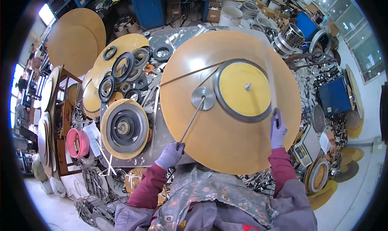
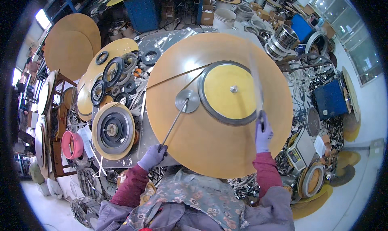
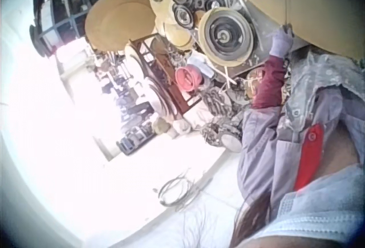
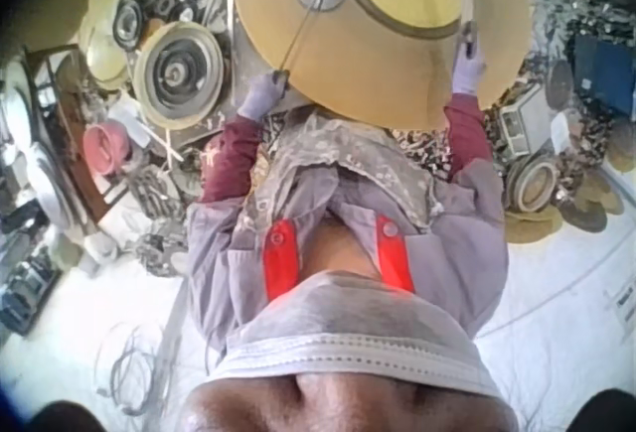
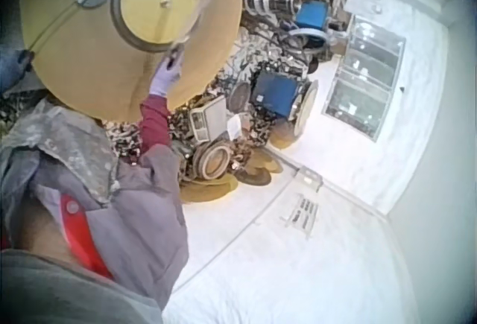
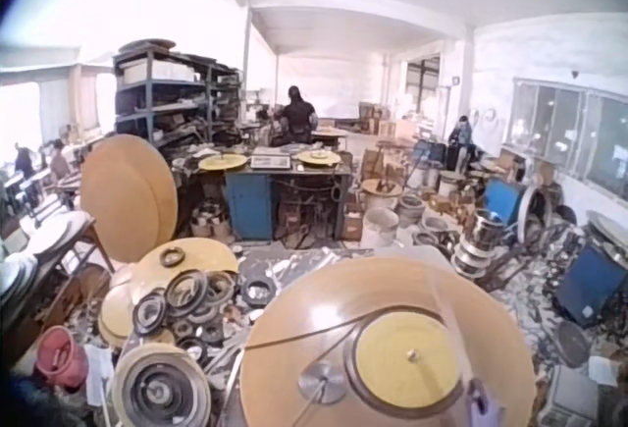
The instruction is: The person uses a metal ruler and a circular cutter to cut a large yellow disc on a workbench. They repeatedly guide the cutter along the ruler to create straight cuts, then remove and stack the cut pieces. The person also places a cut ring onto a digital scale and handles other circular components nearby.
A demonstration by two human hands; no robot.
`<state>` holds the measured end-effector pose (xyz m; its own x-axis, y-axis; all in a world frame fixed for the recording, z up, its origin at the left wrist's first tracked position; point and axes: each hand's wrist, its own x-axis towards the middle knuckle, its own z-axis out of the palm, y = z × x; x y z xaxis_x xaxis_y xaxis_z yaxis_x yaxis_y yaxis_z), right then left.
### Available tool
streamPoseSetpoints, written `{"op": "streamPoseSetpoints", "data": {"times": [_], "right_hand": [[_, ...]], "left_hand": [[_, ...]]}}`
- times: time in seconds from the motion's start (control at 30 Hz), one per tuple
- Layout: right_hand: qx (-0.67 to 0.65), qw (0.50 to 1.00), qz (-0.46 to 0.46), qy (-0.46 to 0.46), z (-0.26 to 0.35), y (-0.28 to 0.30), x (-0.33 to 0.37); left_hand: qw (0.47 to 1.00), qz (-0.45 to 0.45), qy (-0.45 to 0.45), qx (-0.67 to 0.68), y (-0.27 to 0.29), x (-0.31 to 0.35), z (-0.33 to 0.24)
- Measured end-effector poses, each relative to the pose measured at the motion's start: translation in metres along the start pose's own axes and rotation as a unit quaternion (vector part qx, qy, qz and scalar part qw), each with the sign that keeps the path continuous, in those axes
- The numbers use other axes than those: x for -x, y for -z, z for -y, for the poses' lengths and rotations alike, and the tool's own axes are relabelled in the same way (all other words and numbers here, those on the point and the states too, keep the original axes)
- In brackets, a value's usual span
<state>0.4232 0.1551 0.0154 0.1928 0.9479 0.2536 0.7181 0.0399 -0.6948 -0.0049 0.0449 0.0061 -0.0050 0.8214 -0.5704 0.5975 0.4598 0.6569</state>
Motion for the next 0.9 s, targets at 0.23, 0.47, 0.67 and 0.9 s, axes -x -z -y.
{"op": "streamPoseSetpoints", "data": {"times": [0.23, 0.47, 0.67, 0.9], "right_hand": [[0.015, 0.994, 0.013, -0.109, -0.062, 0.006, -0.007], [0.168, 0.983, 0.052, -0.041, -0.054, 0.002, -0.032], [0.279, 0.937, 0.209, -0.017, 0.021, -0.058, -0.092], [0.229, 0.956, 0.177, 0.051, 0.015, -0.056, -0.079]], "left_hand": [[1.0, -0.012, 0.0, -0.017, 0.001, -0.006, 0.0], [0.999, -0.021, -0.033, -0.021, 0.0, 0.0, -0.001], [0.99, -0.082, -0.1, -0.063, -0.011, -0.002, 0.012], [0.999, -0.017, -0.01, -0.029, -0.009, 0.004, 0.0]]}}
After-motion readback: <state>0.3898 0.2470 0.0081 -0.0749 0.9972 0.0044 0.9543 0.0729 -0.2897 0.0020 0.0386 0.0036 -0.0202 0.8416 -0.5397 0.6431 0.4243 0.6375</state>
